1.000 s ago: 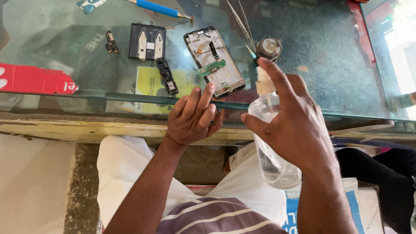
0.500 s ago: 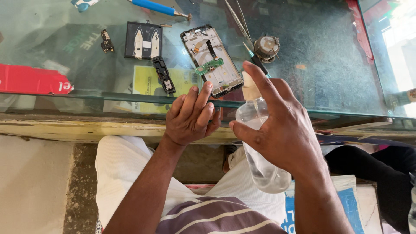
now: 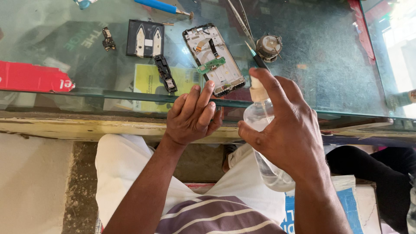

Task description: The person repairs a disassembled smartphone on a glass workbench. They unscrew components with a screwdriver, pry and reposition small parts by hand, place a small circuit board into the phone chassis, spray PCB cleaner onto the assembly, and continue working on the phone with the screwdriver and a blue-handled tool.

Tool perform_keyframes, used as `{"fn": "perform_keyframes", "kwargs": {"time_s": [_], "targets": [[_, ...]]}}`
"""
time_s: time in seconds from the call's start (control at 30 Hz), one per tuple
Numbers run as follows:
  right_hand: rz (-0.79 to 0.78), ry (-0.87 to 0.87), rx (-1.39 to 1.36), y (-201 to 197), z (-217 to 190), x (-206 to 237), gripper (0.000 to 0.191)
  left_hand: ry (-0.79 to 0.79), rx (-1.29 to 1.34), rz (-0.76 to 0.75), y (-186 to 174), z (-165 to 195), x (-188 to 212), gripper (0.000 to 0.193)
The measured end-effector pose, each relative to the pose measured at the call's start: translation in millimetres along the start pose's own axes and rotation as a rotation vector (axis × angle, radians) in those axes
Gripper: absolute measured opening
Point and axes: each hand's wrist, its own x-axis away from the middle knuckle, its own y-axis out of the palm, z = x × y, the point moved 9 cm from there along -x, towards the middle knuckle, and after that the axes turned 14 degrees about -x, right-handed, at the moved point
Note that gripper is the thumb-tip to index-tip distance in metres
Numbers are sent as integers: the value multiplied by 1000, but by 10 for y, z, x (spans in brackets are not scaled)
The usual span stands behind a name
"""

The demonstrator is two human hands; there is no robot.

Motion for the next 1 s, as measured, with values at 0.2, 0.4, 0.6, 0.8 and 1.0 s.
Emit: {"fn": "perform_keyframes", "kwargs": {"time_s": [0.2,0.4,0.6,0.8,1.0], "targets": [[-4,24,26,-14,79,34,87,4,-1,-5,-17,12,-2,43],[-2,46,-46,-9,91,26,91,2,4,-12,-12,20,-13,44],[14,-1,-9,-18,102,72,89,6,7,-13,-20,20,-8,44],[264,18,-113,-517,702,83,87,4,15,-9,-34,23,-11,45],[667,-39,-194,-1585,1813,-183,49,-4,22,-7,-56,23,-51,47]]}}
